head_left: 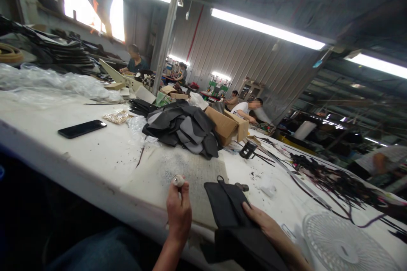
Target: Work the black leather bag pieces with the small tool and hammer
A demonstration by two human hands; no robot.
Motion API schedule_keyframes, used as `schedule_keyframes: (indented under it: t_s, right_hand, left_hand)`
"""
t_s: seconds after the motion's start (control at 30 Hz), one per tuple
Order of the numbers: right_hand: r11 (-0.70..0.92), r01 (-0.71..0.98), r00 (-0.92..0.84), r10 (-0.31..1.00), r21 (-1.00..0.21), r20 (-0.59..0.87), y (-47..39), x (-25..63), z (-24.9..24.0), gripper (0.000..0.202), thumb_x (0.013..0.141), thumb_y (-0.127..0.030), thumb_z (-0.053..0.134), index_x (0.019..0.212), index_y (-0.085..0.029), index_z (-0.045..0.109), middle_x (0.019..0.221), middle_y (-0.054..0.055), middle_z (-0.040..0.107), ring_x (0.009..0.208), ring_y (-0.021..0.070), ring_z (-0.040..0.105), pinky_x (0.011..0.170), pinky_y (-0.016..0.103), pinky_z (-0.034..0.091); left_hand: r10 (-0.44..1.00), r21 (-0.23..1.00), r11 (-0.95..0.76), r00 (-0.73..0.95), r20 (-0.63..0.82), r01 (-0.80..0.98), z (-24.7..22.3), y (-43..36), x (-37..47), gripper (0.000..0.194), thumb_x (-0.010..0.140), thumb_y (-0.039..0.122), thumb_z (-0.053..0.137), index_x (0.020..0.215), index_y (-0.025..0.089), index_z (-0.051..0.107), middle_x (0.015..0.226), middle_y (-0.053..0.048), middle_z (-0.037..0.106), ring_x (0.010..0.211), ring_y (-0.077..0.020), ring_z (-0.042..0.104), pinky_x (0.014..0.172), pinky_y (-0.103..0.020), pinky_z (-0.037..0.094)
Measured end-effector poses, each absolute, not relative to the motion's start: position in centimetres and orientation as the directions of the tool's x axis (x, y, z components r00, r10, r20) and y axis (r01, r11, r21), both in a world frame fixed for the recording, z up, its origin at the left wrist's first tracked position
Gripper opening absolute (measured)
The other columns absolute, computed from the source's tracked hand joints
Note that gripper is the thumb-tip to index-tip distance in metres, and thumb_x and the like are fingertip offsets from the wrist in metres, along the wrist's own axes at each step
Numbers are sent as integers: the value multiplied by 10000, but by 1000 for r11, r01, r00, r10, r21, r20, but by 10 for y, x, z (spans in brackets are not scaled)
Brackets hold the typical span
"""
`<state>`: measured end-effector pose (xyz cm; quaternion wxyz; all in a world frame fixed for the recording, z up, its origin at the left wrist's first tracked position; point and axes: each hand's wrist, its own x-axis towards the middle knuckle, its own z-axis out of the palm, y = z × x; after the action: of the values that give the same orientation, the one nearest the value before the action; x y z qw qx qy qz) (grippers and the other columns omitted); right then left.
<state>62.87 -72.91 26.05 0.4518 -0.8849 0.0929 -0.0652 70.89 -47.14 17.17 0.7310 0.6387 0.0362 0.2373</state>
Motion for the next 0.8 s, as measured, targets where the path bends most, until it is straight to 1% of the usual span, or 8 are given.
schedule_keyframes:
  t_s: [0.1,0.17,0.27,0.37,0.5,0.57,0.67,0.8]
  right_hand:
    - [-607,-102,987,-160,-788,-4,-723,647,246,624,1012,-752,523,1160,-232,834,1110,120,844,1105,382,794,994,531,631]
    - [-749,-53,987,-138,-660,78,-719,663,237,572,1033,-684,475,1150,-229,801,1173,122,830,1178,361,767,1070,509,589]
    - [-884,-45,978,-134,-466,161,-713,685,228,494,1078,-573,405,1070,-225,755,1073,124,819,1049,331,778,964,454,601]
    - [-916,-79,970,-162,-393,183,-709,698,228,391,1066,-494,489,1051,-202,748,1007,149,797,984,349,768,928,469,586]
    - [-956,-30,949,-120,-293,293,-706,699,242,497,988,-381,655,1420,-138,682,1481,224,663,1379,415,613,1209,590,443]
    - [-950,110,959,24,-294,282,-699,691,246,513,1054,-399,613,1520,-188,642,1626,165,576,1512,366,521,1297,568,383]
    - [-892,260,965,236,-369,111,-680,672,242,476,1164,-480,472,1573,-289,622,1735,53,490,1603,280,451,1355,522,349]
    - [-919,231,972,229,-319,46,-657,645,228,616,1158,-580,485,1704,-297,445,1802,36,358,1669,300,340,1390,591,269]
  left_hand:
    - [395,948,66,881,261,-311,172,-472,709,404,1090,577,565,1230,223,701,1228,-137,765,1213,-341,705,1097,-496,537]
    - [390,947,59,880,269,-316,172,-472,709,390,1093,564,564,1230,224,699,1223,-134,760,1213,-335,701,1099,-490,532]
    - [382,942,31,875,297,-333,172,-473,710,387,1093,565,561,1200,221,704,1186,-131,757,1181,-332,705,1070,-480,537]
    - [373,939,11,873,315,-344,172,-473,710,395,1090,575,558,1185,219,703,1150,-126,756,1147,-330,710,1040,-468,544]
    - [354,947,11,887,297,-321,174,-472,711,388,1089,567,567,1196,219,703,1140,-114,757,1125,-316,714,1021,-450,542]
    - [339,945,-7,888,310,-327,175,-472,710,378,1085,563,575,1179,223,710,1117,-105,760,1090,-307,717,1000,-439,546]
    - [302,944,-16,899,318,-328,177,-472,710,364,1076,559,587,1139,226,720,1084,-95,769,1052,-296,722,957,-416,555]
    - [190,967,40,952,241,-253,183,-469,718,362,1051,550,616,1120,213,728,1073,-86,795,1030,-284,743,936,-391,572]
